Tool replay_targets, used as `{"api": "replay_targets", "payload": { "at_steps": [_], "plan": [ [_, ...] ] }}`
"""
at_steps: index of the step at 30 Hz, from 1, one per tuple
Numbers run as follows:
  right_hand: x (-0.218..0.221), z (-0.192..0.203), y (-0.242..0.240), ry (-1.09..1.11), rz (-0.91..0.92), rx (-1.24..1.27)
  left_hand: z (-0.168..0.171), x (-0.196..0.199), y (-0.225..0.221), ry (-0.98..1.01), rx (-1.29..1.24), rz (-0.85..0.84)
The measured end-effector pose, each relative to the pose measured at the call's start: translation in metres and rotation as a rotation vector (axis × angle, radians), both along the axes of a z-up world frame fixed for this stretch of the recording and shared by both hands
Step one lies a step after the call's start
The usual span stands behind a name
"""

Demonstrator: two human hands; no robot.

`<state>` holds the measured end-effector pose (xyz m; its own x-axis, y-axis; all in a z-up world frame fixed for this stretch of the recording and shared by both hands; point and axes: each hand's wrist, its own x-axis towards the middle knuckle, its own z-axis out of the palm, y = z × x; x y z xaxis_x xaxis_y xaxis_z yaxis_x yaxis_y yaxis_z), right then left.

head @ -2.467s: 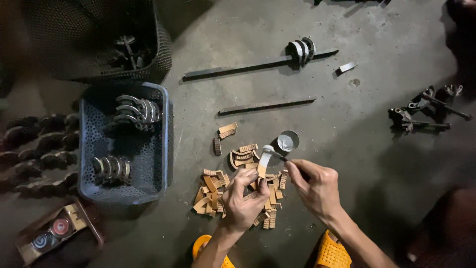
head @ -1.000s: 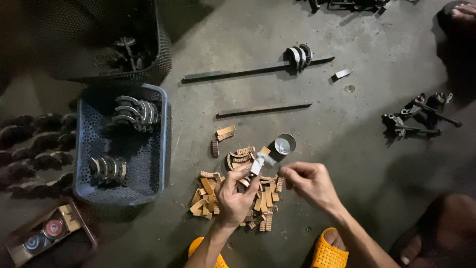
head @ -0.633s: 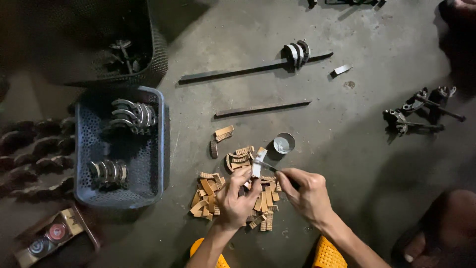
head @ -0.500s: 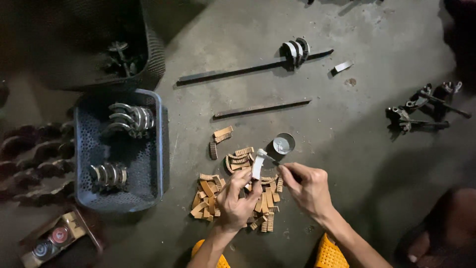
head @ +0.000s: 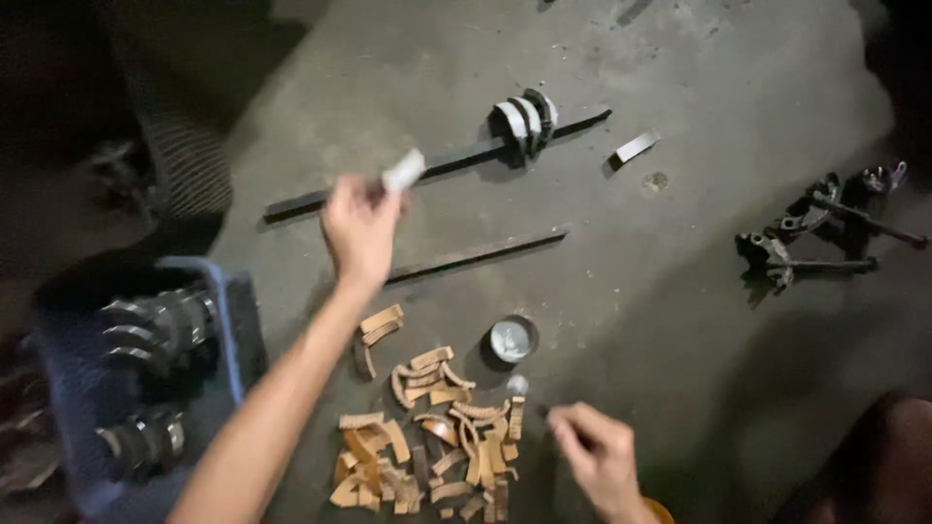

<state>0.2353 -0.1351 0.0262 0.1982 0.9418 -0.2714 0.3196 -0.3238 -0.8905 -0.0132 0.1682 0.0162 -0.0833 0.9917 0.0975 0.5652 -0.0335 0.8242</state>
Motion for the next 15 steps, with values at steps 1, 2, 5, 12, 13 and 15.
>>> {"api": "replay_targets", "payload": {
  "at_steps": [1, 2, 5, 12, 13, 15],
  "plan": [
    [-0.002, 0.003, -0.003, 0.034, 0.028, -0.034, -0.010, 0.014, 0.036, -0.107, -0.004, 0.015],
    [-0.005, 0.007, -0.007, 0.068, 0.056, -0.067, -0.020, 0.028, 0.071, -0.213, -0.008, 0.031],
    [-0.003, -0.010, -0.024, 0.101, 0.082, -0.130, -0.057, 0.085, 0.130, -0.109, -0.090, 0.208],
    [0.008, 0.003, -0.005, 0.100, 0.084, -0.126, -0.139, 0.100, 0.149, -0.141, -0.440, 0.331],
    [0.007, 0.004, -0.001, 0.065, 0.066, -0.159, -0.127, 0.084, 0.144, -0.037, -0.255, 0.259],
    [0.002, 0.008, 0.009, 0.039, 0.061, -0.187, -0.086, 0.047, 0.114, 0.077, -0.068, 0.195]
  ]
}}
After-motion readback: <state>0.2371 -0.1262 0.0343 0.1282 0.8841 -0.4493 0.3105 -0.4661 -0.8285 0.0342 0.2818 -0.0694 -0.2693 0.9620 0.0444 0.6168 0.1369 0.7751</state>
